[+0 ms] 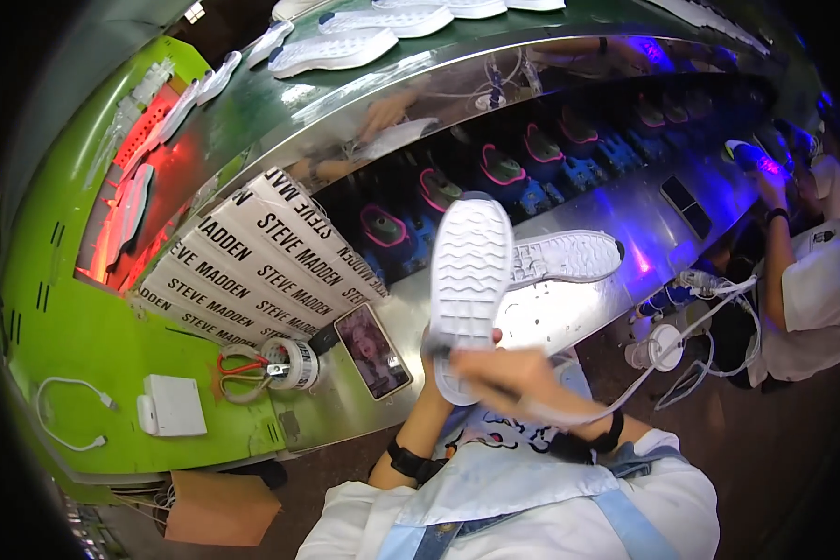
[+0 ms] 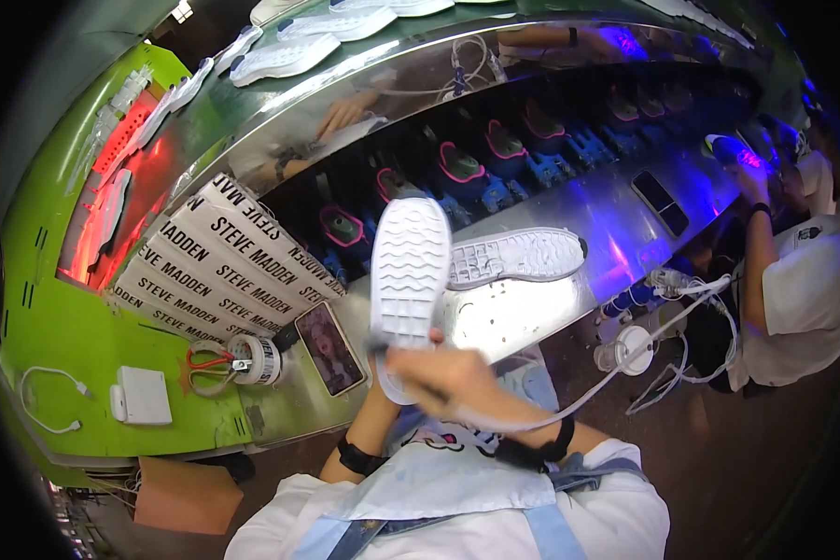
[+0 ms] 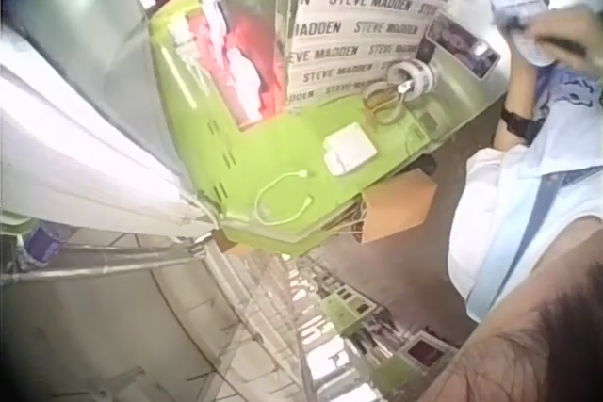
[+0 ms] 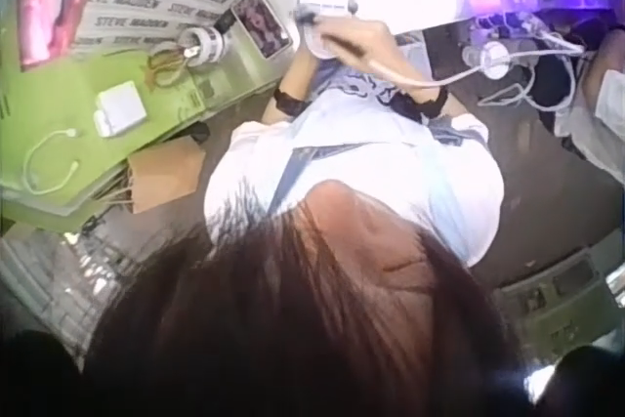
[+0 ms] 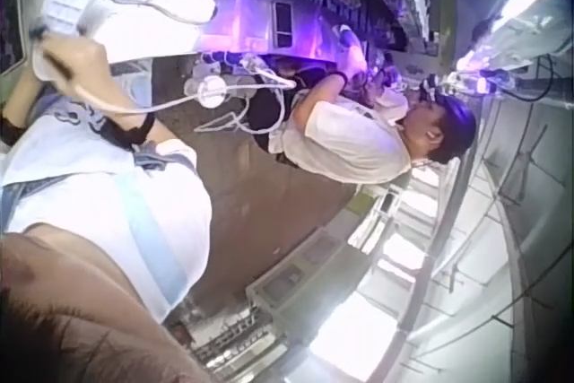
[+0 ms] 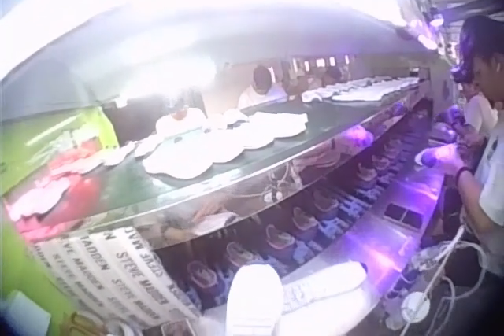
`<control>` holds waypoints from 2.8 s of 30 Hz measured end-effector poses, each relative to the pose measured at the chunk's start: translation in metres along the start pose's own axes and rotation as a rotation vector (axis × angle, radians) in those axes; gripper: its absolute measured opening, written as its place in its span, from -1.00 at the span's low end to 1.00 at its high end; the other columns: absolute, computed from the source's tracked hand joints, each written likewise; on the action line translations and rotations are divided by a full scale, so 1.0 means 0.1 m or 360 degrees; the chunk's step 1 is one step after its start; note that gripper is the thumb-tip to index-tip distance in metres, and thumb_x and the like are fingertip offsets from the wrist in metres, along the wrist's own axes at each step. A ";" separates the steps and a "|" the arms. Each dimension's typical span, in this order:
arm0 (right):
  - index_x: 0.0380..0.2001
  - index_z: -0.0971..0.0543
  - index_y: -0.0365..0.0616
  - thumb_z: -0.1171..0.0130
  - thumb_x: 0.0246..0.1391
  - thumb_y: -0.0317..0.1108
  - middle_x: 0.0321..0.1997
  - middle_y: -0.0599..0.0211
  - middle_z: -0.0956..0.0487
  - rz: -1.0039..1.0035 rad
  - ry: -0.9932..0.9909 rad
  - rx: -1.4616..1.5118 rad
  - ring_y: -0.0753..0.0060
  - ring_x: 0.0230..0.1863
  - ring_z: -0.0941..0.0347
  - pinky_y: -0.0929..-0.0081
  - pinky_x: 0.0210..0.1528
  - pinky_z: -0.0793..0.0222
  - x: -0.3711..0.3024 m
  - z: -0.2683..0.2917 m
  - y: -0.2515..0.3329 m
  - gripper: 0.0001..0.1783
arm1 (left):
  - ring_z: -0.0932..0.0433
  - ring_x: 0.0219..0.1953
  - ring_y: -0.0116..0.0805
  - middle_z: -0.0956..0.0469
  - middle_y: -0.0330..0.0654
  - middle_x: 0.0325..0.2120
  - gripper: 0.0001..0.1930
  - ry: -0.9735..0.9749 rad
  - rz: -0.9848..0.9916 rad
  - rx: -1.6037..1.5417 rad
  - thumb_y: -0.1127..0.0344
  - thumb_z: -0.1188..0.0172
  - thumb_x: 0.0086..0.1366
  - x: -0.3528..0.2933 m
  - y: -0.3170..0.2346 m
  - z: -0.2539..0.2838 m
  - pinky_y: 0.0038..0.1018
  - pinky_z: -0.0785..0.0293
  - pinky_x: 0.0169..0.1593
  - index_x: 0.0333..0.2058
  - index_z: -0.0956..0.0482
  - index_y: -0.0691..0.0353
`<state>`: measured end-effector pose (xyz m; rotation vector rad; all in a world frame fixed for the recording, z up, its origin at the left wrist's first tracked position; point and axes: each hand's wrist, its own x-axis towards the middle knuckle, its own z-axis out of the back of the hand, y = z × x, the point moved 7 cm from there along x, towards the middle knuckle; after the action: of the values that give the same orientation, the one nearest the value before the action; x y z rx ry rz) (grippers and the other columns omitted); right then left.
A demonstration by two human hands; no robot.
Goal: Applying glue or primer to the bottom of shoe soles using a brush.
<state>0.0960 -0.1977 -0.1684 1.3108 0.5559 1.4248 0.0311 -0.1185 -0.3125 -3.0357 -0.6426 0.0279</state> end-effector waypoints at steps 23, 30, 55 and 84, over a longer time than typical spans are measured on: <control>-0.36 -0.66 -0.17 -0.26 -0.21 -0.55 -0.23 0.25 -0.62 0.0605 0.0961 -0.0341 0.25 -0.31 -0.48 0.41 -0.15 -0.44 -0.06 0.17 0.14 -0.77 | -0.55 -0.17 -0.44 -0.57 -0.14 -0.17 -0.68 -0.0869 0.1488 0.1876 0.21 -0.11 0.25 0.10 -0.79 -0.14 -0.49 -0.44 -0.05 -0.09 -0.54 0.26; -0.24 -0.64 -0.17 -0.23 -0.14 -0.52 -0.32 0.26 -0.62 -0.0467 0.0442 0.0366 0.44 -0.33 -0.52 0.54 -0.14 -0.42 0.12 0.12 -0.16 -0.71 | -0.25 0.16 0.10 -0.09 0.05 0.26 -0.19 0.0142 -0.0132 0.0292 -0.30 0.25 0.22 0.07 -0.15 -0.65 -0.03 -0.18 0.21 0.29 -0.02 0.14; -0.38 -0.62 -0.32 -0.12 0.10 -0.41 -0.45 0.28 -0.62 -0.0038 0.0399 0.0575 0.56 -0.52 -0.55 0.63 -0.42 -0.47 0.16 -0.13 -0.19 -0.83 | -0.46 -0.05 0.13 -0.26 0.32 0.09 -0.17 0.0074 0.0399 0.0412 -0.12 0.08 0.15 0.32 -0.25 -0.68 -0.13 -0.51 -0.06 0.21 -0.07 0.47; -0.39 -0.61 -0.29 -0.03 0.06 -0.48 -0.24 0.06 -0.61 -0.0010 0.0040 -0.0027 0.34 -0.22 -0.56 0.45 -0.18 -0.43 0.14 0.87 0.16 -0.83 | -0.59 -0.40 -0.34 -0.61 -0.10 -0.33 -0.51 -0.0615 0.0655 0.1027 -0.01 -0.14 0.11 0.22 -0.28 -1.10 -0.53 -0.52 -0.21 -0.15 -0.54 0.31</control>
<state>0.1710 -0.2167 -0.1240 1.2784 0.5631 1.4397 0.0429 -0.0881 -0.2015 -2.4719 0.0161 0.6961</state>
